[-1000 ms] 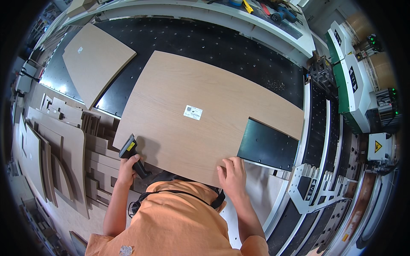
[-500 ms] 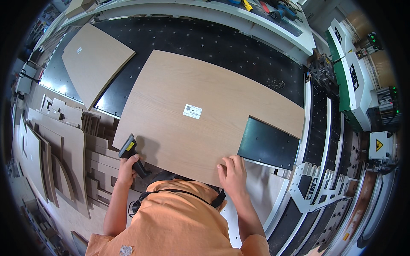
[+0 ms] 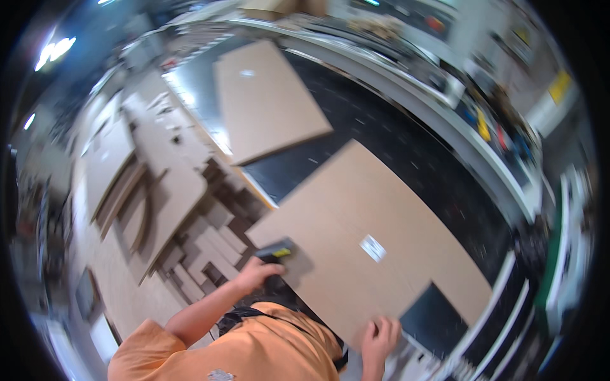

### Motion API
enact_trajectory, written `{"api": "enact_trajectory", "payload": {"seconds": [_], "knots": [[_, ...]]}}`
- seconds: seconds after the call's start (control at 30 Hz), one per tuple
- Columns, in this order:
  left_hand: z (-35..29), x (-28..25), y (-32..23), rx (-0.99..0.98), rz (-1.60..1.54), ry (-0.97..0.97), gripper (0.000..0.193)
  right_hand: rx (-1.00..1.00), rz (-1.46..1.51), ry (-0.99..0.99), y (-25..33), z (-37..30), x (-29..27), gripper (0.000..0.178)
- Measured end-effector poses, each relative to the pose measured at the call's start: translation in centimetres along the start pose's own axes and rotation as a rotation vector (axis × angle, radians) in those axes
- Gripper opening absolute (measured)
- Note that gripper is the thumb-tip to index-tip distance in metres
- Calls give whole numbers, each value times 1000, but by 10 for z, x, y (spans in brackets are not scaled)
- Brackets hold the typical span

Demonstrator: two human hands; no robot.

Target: The person loads flat panels onto a CNC machine table, scans barcodes, and operates the control panel to initiate cutting. They then retrieve the processed panels and move them to a staging area.

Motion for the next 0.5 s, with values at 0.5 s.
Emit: {"api": "enact_trajectory", "payload": {"seconds": [0.5], "knots": [[24, -10, 29, -5, 141, 114, 44, 65, -92, 82, -29, 45, -19, 24]]}}
Point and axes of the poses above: each hand's wrist, its own z-axis towards the middle knuckle, its own x-axis out of the palm, y = z × x, the point moved 10 cm from there along z, towards the middle knuckle, and after that the axes turned 15 degrees about y, right-handed, at the moved point
